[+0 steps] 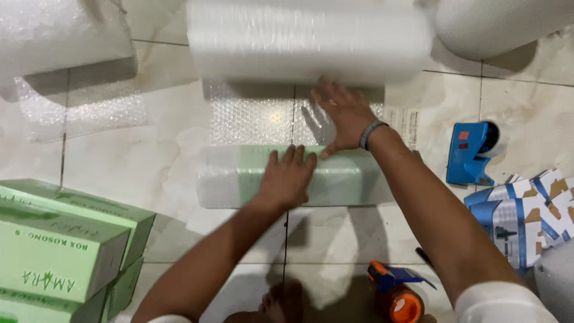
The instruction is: The person wraps a green box in bubble wrap, secures it with orange tape, and writes on the package. They repeat this process for a second box, using a utility knife to cut the bubble wrap and a tape dispenser to seal the packages.
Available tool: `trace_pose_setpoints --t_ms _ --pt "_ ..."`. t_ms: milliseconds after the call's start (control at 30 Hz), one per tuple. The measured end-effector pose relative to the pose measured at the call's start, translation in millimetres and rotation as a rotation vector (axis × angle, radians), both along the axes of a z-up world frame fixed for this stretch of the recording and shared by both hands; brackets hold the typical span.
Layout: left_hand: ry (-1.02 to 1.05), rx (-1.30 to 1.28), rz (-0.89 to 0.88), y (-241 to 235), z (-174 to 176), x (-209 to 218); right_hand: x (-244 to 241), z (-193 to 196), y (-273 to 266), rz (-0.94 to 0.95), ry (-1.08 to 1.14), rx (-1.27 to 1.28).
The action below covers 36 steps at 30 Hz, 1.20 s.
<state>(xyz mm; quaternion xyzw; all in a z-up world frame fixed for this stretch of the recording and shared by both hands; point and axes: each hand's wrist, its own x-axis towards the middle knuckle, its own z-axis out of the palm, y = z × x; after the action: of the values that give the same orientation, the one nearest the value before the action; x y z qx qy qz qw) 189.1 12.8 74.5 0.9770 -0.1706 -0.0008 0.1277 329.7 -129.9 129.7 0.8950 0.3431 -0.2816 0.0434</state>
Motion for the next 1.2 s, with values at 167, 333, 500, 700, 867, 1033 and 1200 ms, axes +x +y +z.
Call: trace_pose_setpoints --t_ms 167,333,500,700,867,1033,1200 --pt "0.772 0.004 -0.052 15.9 -4.2 81.3 -23.2 6.1 -79.6 -0.546 -0.020 0.623" --pt "0.859 -0.012 -0.029 12.3 -0.1 77.9 -106.3 -8.5 -94.0 -0.371 -0.253 0.581" --pt "0.958 -0.021 -0.093 -0.8 19.4 8.1 -195.7 -25.7 -48.6 -0.009 -0.035 0.239" --pt "1.115 -0.130 -0.091 22.7 53.7 -24.2 -229.5 -35.9 -62.0 0.008 -0.238 0.333" --pt "0.382 -0.085 0.031 29.2 77.6 -28.8 -137.4 -13.7 -35.0 -0.114 0.303 0.132" --pt "-0.271 0.031 -0.011 -17.2 53.4 -83.7 -41.5 -39.0 -22.6 -0.003 0.516 0.050" --pt "-0.553 0.023 0.101 -14.5 19.7 -40.3 -4.2 -13.4 -13.4 -0.040 0.349 -0.057"
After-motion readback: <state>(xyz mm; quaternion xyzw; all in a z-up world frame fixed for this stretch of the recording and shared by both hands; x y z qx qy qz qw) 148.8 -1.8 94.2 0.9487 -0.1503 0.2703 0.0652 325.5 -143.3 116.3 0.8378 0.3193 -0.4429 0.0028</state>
